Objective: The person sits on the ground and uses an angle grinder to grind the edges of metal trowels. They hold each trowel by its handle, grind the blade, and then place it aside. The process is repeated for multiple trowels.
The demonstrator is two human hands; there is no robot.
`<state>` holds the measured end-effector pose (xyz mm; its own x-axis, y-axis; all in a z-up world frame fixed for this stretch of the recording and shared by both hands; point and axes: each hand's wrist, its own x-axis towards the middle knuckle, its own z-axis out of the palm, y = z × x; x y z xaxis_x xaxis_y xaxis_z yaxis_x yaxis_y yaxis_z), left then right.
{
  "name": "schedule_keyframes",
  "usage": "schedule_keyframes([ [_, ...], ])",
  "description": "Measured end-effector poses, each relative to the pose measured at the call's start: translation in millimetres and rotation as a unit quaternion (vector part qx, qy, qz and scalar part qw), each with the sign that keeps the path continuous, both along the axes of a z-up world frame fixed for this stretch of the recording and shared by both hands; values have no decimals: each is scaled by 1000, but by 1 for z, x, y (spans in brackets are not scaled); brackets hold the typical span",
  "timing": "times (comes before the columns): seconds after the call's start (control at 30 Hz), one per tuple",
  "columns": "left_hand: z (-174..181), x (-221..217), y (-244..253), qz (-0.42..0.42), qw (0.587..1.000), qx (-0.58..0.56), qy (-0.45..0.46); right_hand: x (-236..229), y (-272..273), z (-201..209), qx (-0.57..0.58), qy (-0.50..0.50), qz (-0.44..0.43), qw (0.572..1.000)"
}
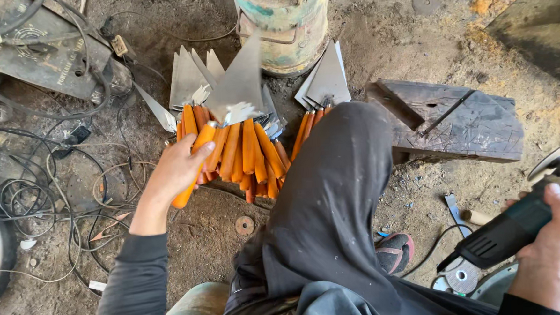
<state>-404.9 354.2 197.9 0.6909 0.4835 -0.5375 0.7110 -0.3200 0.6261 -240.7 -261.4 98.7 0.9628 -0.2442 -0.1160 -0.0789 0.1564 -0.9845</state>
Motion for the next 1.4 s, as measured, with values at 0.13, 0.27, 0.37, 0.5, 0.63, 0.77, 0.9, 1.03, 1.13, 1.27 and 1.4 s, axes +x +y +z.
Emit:
schedule_keyframes([
  [0.13,-77,27,25,-84,990,95,54,-9,11,5,-47,-10,-5,999],
  [0.27,-138,69,32,-121,971,202,47,-17,18,13,-60,22,-12,998],
  [0.37,-160,93,33,-155,951,255,77,-18,21,16,-60,22,-27,998],
  [0.5,-167,106,28,-246,906,306,158,-21,19,14,-69,41,-23,997],
  [0.63,-153,104,23,-296,883,296,213,-21,12,10,-64,48,-33,996],
  [0.77,-130,109,16,-305,872,312,223,-18,0,1,-40,94,-33,994],
  [0.9,-119,124,-1,-285,889,334,132,-15,-15,-13,-3,121,-36,992],
  [1.03,-150,165,-53,-302,913,261,85,-9,-27,-24,33,150,-50,987],
  [1.13,-215,198,-106,-327,922,204,22,-8,-32,-24,104,162,-34,981],
  [1.27,-329,230,-159,-387,885,258,-9,-15,-36,-18,193,137,-3,972],
  [1.4,-377,227,-171,-317,824,451,-133,-21,-32,-10,264,116,-16,957],
])
